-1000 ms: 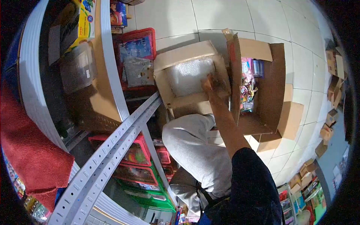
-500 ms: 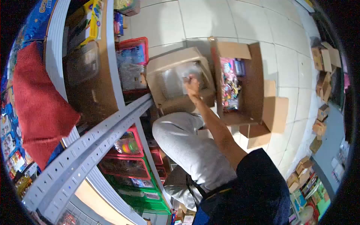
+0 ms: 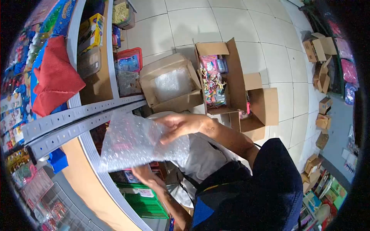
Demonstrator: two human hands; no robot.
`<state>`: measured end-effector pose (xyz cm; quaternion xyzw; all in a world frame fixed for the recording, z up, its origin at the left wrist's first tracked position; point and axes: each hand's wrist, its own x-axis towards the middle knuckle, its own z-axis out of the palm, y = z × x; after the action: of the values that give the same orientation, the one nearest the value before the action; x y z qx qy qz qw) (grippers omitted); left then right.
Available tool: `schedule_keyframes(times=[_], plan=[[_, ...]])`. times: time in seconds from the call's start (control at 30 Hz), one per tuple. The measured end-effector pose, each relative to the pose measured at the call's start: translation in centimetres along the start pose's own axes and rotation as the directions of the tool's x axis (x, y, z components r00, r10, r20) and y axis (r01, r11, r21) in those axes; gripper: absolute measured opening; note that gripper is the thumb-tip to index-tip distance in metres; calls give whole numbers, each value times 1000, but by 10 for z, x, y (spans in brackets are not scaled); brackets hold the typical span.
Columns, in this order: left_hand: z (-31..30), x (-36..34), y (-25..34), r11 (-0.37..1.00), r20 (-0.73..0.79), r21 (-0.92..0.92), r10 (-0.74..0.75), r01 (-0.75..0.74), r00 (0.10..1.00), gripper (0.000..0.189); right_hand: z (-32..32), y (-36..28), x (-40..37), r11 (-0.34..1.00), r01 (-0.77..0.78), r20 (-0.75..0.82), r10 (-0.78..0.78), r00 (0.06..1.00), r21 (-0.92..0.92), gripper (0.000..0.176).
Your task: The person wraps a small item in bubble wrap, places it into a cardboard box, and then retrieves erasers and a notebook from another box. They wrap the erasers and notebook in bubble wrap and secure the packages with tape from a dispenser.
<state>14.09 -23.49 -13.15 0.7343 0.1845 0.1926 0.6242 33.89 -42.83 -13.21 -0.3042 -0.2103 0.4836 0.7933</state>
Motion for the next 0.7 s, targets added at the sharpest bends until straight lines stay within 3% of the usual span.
schedule_keyframes(times=[0.07,0.1,0.13,0.2,0.23,0.33,0.37,0.47,0.5,0.53,0.6,0.63,0.7], plan=[[-11,-8,-26,879,143,-410,-201,243,969,91,14,2,-10,997,-43,-25,45,999,69,66],[-4,-18,-21,737,-77,-558,-505,382,860,87,12,5,-15,994,-90,-42,93,995,55,65],[-6,-21,-23,774,-64,-477,-503,416,862,86,14,7,-21,989,-139,-58,142,988,48,64],[-11,-23,-27,830,-43,-303,-502,468,864,84,18,11,-35,997,-67,-168,71,983,32,56],[-15,-22,-26,776,67,-433,-480,459,875,75,14,17,-41,997,-56,-199,65,978,53,53],[-21,-19,-32,837,28,-310,-466,451,885,66,1,34,-59,998,-50,-289,54,956,24,48],[5,-14,-8,841,-1,-403,-395,361,919,57,-2,38,-64,999,-54,-316,51,947,-3,46],[14,-16,-15,818,-50,-353,-501,454,864,52,-8,45,-68,994,-22,-307,53,950,104,40],[17,-17,-26,819,-61,-379,-486,430,872,47,-20,54,-68,997,-32,-335,8,942,-66,38],[17,-16,-33,819,-73,-344,-510,459,857,44,-33,56,-74,993,2,-306,-38,951,-119,35],[18,-13,-41,813,-104,-275,-556,514,825,39,-67,53,-89,989,-44,-508,-35,861,-142,33],[22,-13,-42,832,-74,-283,-515,478,854,22,-88,50,-97,980,-65,-678,-81,731,-187,29],[22,-17,-42,804,-160,-253,-584,538,796,21,-165,83,-127,945,-75,-890,-271,366,-318,21]])
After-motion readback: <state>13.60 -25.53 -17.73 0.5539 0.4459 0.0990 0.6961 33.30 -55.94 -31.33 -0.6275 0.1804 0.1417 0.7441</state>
